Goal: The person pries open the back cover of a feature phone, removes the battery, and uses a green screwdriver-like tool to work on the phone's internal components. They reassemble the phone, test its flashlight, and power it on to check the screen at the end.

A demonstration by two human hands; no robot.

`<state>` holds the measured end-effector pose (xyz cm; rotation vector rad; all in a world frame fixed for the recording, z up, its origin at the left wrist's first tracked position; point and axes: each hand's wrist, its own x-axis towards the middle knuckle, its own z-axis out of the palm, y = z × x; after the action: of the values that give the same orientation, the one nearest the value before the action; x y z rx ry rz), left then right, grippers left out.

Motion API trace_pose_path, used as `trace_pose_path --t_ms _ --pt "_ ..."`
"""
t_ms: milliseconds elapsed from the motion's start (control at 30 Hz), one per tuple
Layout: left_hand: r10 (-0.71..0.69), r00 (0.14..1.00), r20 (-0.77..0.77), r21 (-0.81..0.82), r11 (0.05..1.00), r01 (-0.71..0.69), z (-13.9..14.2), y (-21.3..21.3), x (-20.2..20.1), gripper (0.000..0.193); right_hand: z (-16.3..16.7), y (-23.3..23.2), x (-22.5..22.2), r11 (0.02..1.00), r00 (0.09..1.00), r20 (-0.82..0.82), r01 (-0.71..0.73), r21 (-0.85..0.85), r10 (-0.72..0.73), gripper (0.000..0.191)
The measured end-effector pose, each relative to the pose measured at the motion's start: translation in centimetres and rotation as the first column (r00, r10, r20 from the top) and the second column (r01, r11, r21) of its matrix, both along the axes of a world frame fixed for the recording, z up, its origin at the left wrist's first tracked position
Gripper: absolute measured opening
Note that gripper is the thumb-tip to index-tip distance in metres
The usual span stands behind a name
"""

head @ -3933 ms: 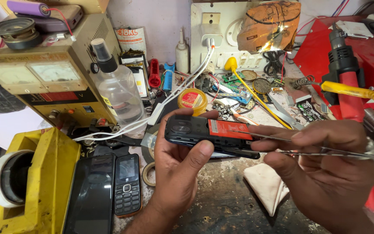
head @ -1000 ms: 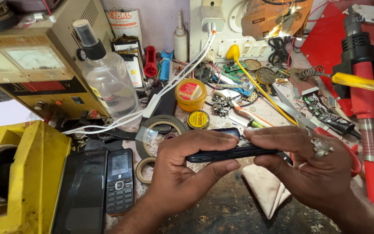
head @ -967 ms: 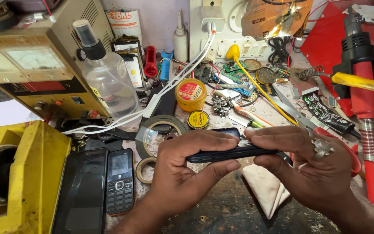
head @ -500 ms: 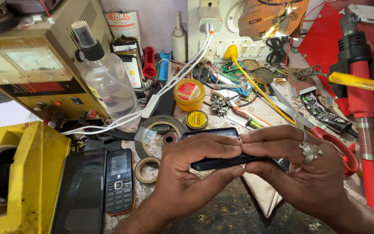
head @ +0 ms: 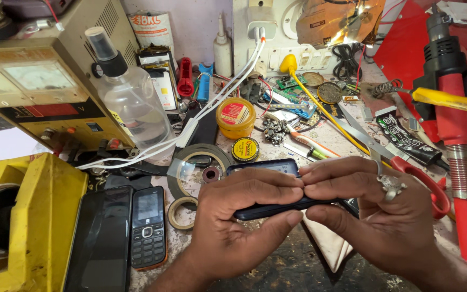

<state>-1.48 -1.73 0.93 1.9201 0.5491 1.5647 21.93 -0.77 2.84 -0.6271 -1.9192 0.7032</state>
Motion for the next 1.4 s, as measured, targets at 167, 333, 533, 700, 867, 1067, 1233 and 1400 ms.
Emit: trace_pose_path --t_ms 167,333,533,700,867,1067,1233,1400 --pt "0.011 1.0 -0.002 -0.023 1.0 -0.011 0.0 -0.4 0.2 0.021 -0.5 -0.5 -0.2 1.0 1.0 -0.023 0.012 0.022 -0.012 0.022" --pt "0.008 1.0 -0.016 -0.03 1.0 -0.008 0.3 -0.2 0.0 0.026 -0.7 0.1 0.2 0.999 0.999 -0.021 0.034 0.023 -0.033 0.033" --pt "-0.043 0.998 0.048 -0.039 0.998 0.045 0.2 0.3 -0.9 0.031 -0.2 1.1 1.4 0.992 0.994 -0.108 0.006 -0.125 -0.02 0.038" --pt "-0.103 0.99 0.093 -0.085 0.99 0.111 -0.1 0.3 -1.0 0.03 0.2 0.6 2.0 0.994 0.998 -0.054 0.02 -0.103 -0.026 0.032" --pt "-0.13 0.981 0.145 -0.13 0.98 0.149 -0.4 0.4 -1.2 0.031 0.2 0.8 1.9 0.983 0.996 -0.044 0.07 -0.171 -0.078 0.045" --pt "-0.022 1.0 0.011 -0.089 0.996 0.023 0.2 1.4 -0.9 0.034 -0.4 1.4 1.4 0.974 0.976 -0.012 0.216 -0.063 -0.217 0.034" --pt "0.111 0.979 -0.174 -0.014 0.993 -0.115 0.3 0.6 0.3 0.052 0.1 0.9 1.6 0.948 0.949 0.167 0.229 0.223 -0.269 0.037" --pt "0.001 0.993 -0.114 -0.055 0.998 -0.007 -0.1 0.1 0.6 0.044 -0.3 0.3 1.0 0.998 0.992 -0.124 -0.033 -0.062 0.025 0.037"
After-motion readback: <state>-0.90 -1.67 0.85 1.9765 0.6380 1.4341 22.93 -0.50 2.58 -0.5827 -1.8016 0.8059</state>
